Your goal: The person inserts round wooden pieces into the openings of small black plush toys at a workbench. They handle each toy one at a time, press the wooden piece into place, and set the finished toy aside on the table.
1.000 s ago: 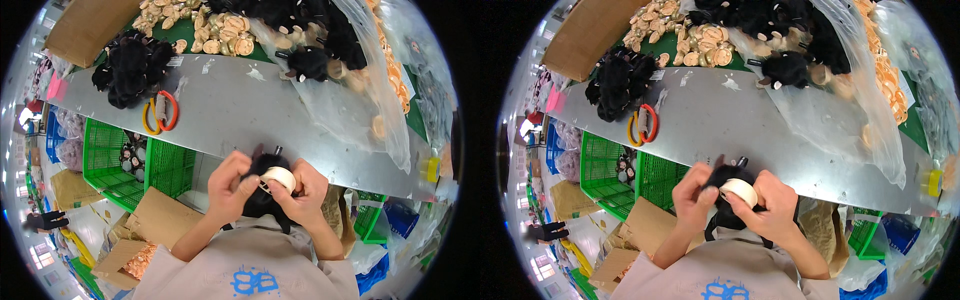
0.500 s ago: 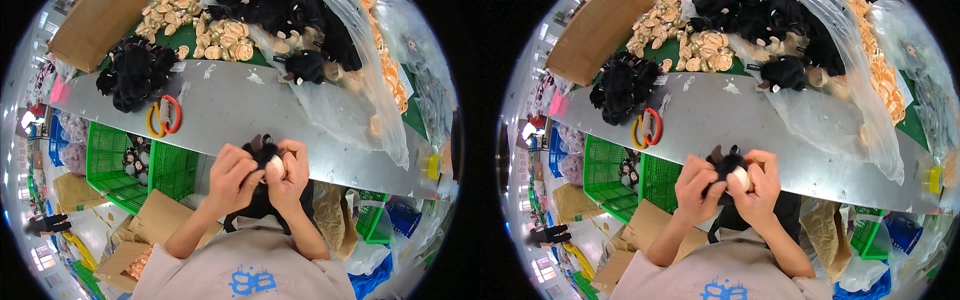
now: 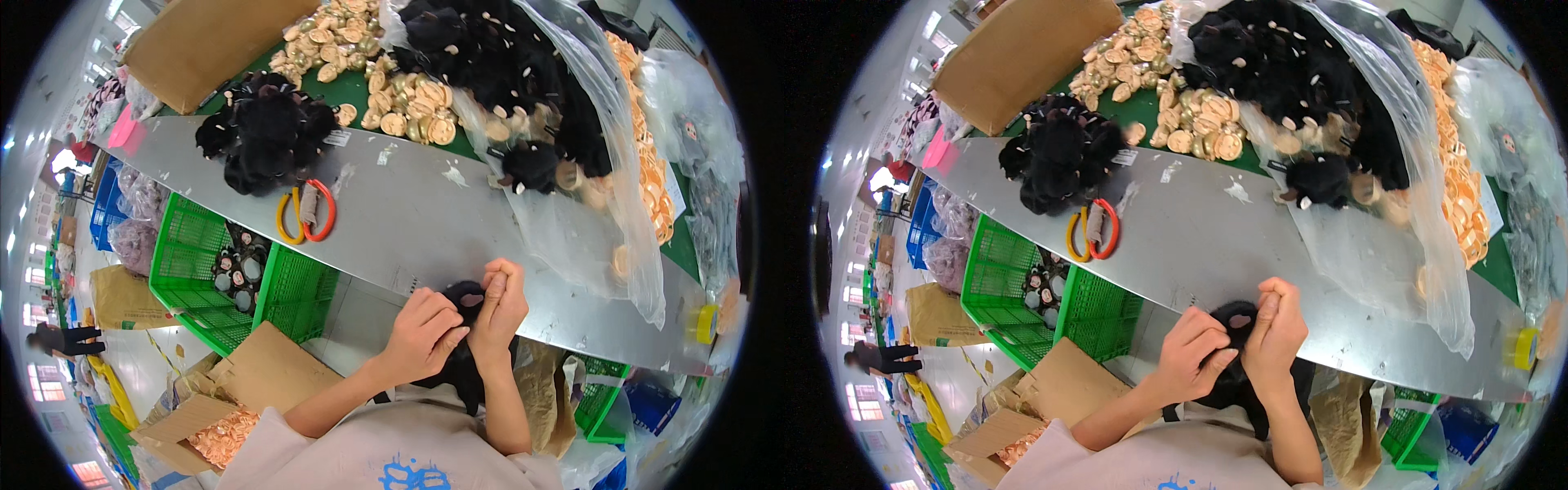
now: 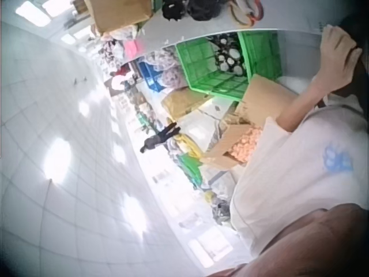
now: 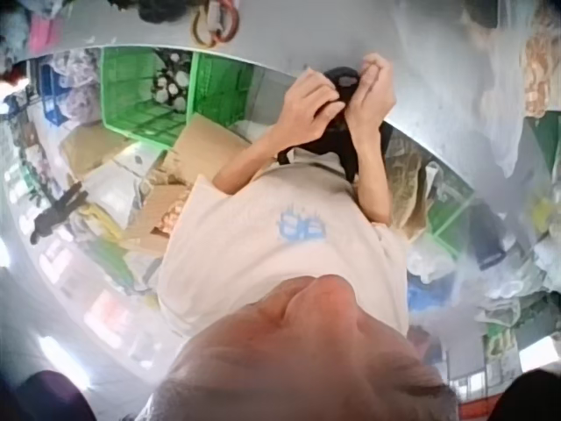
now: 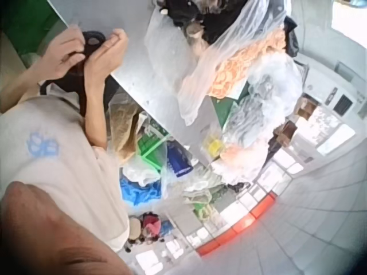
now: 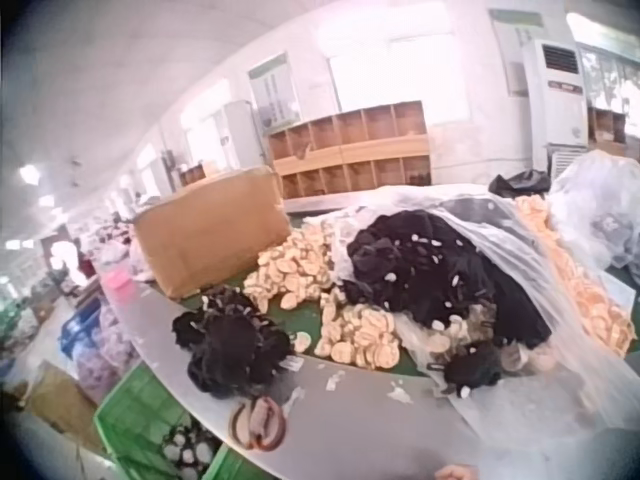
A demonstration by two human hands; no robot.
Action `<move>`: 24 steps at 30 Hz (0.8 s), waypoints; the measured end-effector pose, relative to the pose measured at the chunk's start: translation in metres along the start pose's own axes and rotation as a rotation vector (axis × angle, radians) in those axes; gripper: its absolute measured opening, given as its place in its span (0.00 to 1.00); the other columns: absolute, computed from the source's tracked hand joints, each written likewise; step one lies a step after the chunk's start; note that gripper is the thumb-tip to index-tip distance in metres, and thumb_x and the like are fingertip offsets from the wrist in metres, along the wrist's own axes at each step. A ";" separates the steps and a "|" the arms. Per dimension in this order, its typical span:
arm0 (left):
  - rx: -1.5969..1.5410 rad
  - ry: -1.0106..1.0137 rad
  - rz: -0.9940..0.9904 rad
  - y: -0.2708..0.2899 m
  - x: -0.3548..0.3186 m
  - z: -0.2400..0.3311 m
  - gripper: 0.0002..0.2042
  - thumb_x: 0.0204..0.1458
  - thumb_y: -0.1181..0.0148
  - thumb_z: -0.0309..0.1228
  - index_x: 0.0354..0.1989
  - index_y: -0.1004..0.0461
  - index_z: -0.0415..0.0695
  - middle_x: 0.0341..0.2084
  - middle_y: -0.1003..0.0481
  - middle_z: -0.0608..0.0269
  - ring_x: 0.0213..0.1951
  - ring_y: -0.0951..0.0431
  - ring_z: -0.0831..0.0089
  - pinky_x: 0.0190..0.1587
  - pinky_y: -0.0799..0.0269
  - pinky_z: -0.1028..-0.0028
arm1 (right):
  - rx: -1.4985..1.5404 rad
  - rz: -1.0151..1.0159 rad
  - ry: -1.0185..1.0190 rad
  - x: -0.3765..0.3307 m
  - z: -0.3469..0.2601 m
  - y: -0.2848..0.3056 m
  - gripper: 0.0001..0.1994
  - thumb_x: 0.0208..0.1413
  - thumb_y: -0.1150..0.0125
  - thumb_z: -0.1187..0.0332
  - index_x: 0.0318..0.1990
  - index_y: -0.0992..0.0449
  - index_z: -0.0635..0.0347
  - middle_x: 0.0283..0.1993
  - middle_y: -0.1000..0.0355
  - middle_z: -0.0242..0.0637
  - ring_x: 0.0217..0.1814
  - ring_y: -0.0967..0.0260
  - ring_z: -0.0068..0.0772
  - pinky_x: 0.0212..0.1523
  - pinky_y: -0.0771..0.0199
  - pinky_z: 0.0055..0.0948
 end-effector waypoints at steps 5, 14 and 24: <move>-0.033 0.106 0.032 0.009 0.008 -0.002 0.07 0.53 0.36 0.25 0.29 0.29 0.39 0.29 0.30 0.57 0.32 0.32 0.58 0.36 0.34 0.65 | 0.052 -0.035 0.140 -0.001 -0.001 0.003 0.09 0.59 0.43 0.73 0.46 0.27 0.64 0.38 0.30 0.43 0.35 0.32 0.38 0.37 0.30 0.33; 0.088 -0.015 0.001 0.033 0.020 0.003 0.06 0.50 0.34 0.26 0.30 0.27 0.40 0.29 0.27 0.57 0.32 0.27 0.59 0.34 0.32 0.68 | -0.062 -0.129 0.270 0.002 -0.018 0.005 0.23 0.41 0.35 0.79 0.50 0.26 0.63 0.60 0.38 0.52 0.54 0.33 0.48 0.54 0.30 0.39; 0.752 -0.002 0.556 0.220 0.151 -0.058 0.12 0.53 0.38 0.27 0.46 0.25 0.42 0.42 0.27 0.53 0.42 0.26 0.58 0.48 0.30 0.64 | 0.110 -0.157 0.076 -0.012 0.015 0.053 0.09 0.59 0.42 0.70 0.43 0.24 0.65 0.47 0.28 0.46 0.35 0.29 0.33 0.36 0.27 0.27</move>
Point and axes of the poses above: each hand's wrist, its own x-axis towards the middle knuckle, its own y-axis out of the back of the hand, z = x × y, the point moved 1 cm from there along x, towards the middle knuckle
